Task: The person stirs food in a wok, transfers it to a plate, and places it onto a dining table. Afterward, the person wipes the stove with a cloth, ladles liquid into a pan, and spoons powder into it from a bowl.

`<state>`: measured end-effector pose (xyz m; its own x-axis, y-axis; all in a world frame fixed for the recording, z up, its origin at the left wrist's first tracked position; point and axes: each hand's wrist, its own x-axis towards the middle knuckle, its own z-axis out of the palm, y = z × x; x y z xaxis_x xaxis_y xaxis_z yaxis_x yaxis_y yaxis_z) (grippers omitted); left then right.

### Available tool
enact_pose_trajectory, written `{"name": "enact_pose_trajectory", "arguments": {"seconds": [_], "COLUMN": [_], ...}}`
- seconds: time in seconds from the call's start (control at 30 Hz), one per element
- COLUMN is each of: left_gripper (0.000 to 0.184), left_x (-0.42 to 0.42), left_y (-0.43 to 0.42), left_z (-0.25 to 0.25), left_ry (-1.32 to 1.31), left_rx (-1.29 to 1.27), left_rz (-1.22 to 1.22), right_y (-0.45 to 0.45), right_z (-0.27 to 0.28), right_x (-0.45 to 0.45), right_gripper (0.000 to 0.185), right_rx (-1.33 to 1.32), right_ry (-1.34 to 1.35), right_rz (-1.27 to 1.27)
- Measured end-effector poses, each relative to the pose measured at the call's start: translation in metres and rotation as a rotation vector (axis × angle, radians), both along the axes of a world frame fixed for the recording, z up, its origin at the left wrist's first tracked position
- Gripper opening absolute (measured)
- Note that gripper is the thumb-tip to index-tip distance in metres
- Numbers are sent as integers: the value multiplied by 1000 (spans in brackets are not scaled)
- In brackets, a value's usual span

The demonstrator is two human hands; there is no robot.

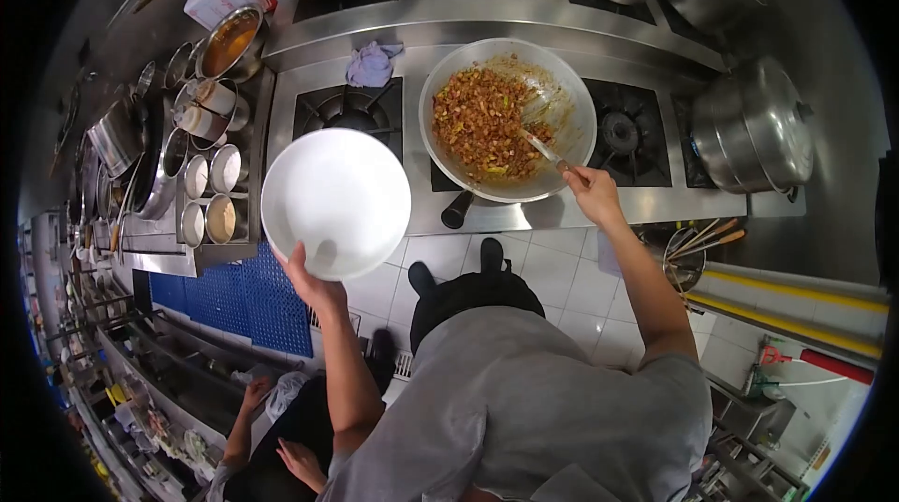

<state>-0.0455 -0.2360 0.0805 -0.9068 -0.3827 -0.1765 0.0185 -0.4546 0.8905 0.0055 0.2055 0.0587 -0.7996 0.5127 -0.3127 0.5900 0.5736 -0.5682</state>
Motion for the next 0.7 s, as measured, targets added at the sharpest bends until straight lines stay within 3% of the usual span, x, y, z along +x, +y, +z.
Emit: {"name": "enact_pose_trajectory", "arguments": {"seconds": [0.2,0.33,0.4,0.47,0.5,0.57,0.63,0.7], "left_gripper": [68,71,69,67,66,65,62,58], "left_x": [-83,-114,-137,-149,-143,-134,-122,-115], "left_y": [67,124,153,186,201,212,211,212], "left_z": [18,16,-17,-43,-36,-22,-9,0], "left_ry": [191,-18,93,120,95,68,31,13], "left_rx": [-496,-570,-475,-118,0,124,206,286], "left_rz": [-170,-321,-372,-436,-446,-465,-636,-570], "right_y": [1,-3,-8,-18,-22,-30,-51,-58], "right_z": [45,88,116,139,140,137,148,148], "right_x": [21,31,34,36,36,37,37,41], "right_gripper": [32,29,30,28,28,24,24,26], "right_rx": [37,73,105,187,196,547,651,874], "right_ry": [46,181,196,233,240,471,469,492], "right_rz": [15,-19,-27,63,50,268,284,345]}}
